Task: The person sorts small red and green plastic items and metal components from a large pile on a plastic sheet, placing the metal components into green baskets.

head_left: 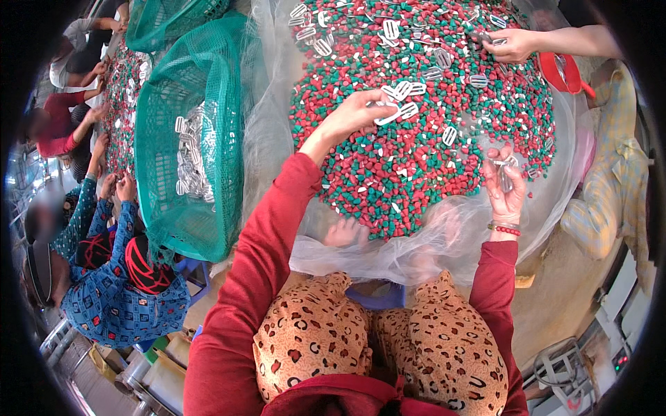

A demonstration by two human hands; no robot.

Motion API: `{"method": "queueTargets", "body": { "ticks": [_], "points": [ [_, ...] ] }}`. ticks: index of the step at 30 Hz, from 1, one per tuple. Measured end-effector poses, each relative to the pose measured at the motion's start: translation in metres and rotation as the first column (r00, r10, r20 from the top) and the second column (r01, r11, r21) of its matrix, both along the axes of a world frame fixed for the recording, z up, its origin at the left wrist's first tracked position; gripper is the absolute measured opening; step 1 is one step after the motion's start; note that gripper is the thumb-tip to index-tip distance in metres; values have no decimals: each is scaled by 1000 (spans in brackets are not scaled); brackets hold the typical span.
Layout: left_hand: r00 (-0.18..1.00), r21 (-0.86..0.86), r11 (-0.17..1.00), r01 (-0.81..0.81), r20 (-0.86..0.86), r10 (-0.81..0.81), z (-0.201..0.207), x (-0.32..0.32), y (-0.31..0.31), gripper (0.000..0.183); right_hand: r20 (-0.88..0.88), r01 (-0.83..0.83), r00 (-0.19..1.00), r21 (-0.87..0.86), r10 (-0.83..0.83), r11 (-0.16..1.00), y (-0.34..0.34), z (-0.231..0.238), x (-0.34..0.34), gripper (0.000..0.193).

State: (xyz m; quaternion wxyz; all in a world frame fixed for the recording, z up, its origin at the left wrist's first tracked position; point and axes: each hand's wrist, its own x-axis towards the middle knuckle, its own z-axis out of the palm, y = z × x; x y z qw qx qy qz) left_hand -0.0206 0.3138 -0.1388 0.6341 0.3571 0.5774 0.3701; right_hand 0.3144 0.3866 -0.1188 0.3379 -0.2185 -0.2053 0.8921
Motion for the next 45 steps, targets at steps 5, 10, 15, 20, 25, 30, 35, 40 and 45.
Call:
{"method": "queueTargets", "body": {
  "ticks": [5,10,15,20,25,30,35,40,45],
  "points": [
    [623,118,972,-202,781,35,13,4,2,28,372,102,925,-43,-79,994,13,-2,-34,30],
    [964,129,992,-2,264,-33,4,22,50,31,967,-512,217,230,-135,828,31,-86,-39,36],
    [222,-29,918,396,-967,-127,-38,49,51,27,898,-770,66,323,-434,550,15,-65,-75,30],
    [179,102,865,491,-984,14,-45,79,25,15,671,-231,741,229,19,946,9,-39,-65,17],
    [579,223,932,286,-815,18,-3,56,13,14,24,-73,997,-7,73,997,17,-12,-63,32],
    [922,348,936,-47,-346,175,39,0,-9,14,564,-318,814,237,136,918,46,8,-117,25],
    [935,317,910,-266,314,164,74,-22,-25,16,704,-799,396,581,-590,157,62,-57,-174,30],
    [704,362,870,-336,710,-23,77,-27,-20,22,724,-886,333,459,-604,63,26,-63,-170,22],
    [789,218,968,-124,613,-37,70,-17,-1,31,829,-613,432,559,-356,558,13,-29,-126,20]
  ]
}}
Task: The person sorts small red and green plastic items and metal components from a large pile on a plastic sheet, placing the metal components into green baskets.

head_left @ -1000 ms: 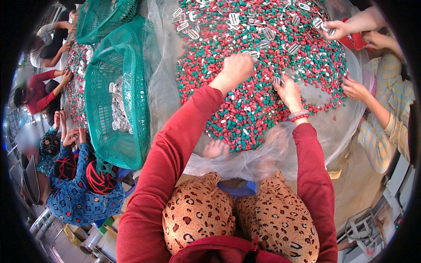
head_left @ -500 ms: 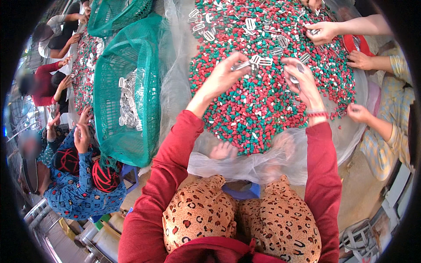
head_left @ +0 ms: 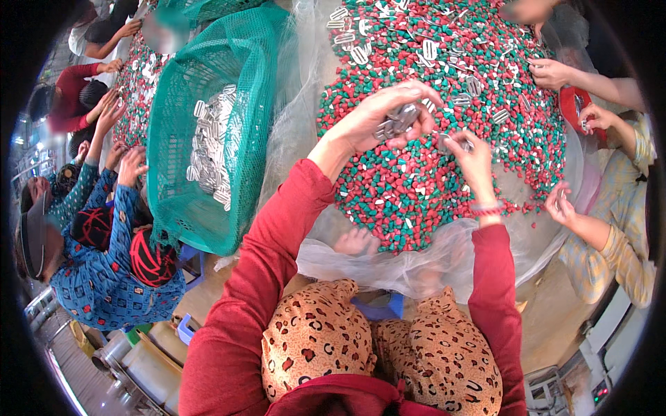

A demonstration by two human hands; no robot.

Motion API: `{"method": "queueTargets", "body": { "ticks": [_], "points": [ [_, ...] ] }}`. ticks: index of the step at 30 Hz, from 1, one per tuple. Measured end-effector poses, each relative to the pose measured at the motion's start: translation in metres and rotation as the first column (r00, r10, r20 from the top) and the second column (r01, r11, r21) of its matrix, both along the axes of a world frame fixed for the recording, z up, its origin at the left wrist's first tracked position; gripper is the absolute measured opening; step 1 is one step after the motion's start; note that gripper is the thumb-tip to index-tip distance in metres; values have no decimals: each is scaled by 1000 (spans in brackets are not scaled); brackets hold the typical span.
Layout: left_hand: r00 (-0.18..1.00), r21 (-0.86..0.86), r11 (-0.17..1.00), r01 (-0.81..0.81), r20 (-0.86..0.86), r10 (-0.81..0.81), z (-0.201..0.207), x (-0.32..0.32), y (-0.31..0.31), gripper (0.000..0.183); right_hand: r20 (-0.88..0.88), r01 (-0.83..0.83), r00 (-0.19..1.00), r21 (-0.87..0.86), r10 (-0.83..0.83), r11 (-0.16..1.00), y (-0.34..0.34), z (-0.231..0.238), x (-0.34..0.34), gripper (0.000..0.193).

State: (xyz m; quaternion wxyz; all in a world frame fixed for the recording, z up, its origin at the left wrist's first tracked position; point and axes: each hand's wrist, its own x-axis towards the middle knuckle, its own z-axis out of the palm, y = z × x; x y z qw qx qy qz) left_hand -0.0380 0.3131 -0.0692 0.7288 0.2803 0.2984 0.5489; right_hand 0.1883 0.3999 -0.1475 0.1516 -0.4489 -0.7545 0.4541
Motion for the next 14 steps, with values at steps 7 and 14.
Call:
{"method": "queueTargets", "body": {
  "ticks": [7,14],
  "points": [
    [-144,-136,988,-73,-979,-145,-85,27,56,20,-488,-230,386,-873,-783,430,-17,42,71,30],
    [-297,-4,993,118,-955,31,-135,70,65,31,-643,-595,177,-673,-745,439,-1,50,96,26]
  ]
}}
